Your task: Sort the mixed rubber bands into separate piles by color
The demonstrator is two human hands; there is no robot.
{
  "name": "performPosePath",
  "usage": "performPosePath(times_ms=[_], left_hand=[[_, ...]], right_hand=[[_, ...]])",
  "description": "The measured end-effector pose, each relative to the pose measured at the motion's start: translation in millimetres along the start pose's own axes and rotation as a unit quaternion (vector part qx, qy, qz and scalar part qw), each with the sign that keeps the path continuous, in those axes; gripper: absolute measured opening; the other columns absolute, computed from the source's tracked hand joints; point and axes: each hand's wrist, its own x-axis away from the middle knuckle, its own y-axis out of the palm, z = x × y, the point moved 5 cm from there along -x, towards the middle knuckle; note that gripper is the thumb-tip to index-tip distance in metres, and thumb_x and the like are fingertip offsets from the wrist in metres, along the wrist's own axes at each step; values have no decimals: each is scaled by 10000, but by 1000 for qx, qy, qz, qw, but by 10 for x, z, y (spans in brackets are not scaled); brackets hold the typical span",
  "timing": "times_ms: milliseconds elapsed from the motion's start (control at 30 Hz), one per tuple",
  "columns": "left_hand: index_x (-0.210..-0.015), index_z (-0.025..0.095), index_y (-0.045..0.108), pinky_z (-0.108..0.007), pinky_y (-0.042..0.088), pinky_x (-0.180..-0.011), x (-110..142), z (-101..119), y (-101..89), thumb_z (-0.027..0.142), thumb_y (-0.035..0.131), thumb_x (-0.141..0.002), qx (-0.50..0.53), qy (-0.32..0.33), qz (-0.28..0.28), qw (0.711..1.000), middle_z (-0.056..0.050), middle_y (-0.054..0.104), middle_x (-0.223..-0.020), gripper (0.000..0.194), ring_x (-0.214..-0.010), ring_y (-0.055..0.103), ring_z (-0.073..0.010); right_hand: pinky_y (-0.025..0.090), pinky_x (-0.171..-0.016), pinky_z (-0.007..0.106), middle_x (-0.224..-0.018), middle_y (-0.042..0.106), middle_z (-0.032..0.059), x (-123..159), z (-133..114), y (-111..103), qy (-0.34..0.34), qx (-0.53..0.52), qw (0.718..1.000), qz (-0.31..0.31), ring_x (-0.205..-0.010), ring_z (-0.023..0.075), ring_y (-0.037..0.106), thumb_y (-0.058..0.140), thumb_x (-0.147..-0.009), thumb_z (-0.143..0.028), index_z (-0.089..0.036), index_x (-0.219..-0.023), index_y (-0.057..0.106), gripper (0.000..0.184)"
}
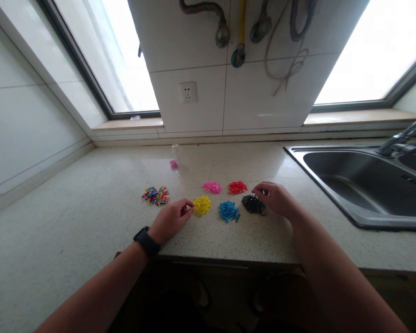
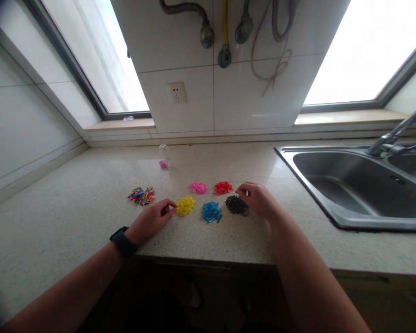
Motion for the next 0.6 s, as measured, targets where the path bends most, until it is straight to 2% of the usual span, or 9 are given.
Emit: performPosePath(times_ms=[233, 600], left_hand=[[-1052, 197, 673, -261, 317, -599, -5, -45, 29, 357, 516, -960, -46, -10, 10, 999, -10, 624, -711, 243, -629, 555, -157], [-1081, 194, 685, -262, 326, -600, 29, 28, 43, 352, 520, -952, -41, 18, -24, 999, -19, 645, -715, 262, -630, 555, -162]], right_hand=[[460, -645, 305, -794, 710, 50, 4, -9, 2, 2, -1, 1000, -5, -660, 171, 590, 552, -904, -319, -216, -836, 722, 211], [463, -641, 306, -793, 714, 41, 11, 39, 39, 12, 3, 1000, -14, -657, 169, 595, 552, -904, -307, -220, -835, 714, 196]])
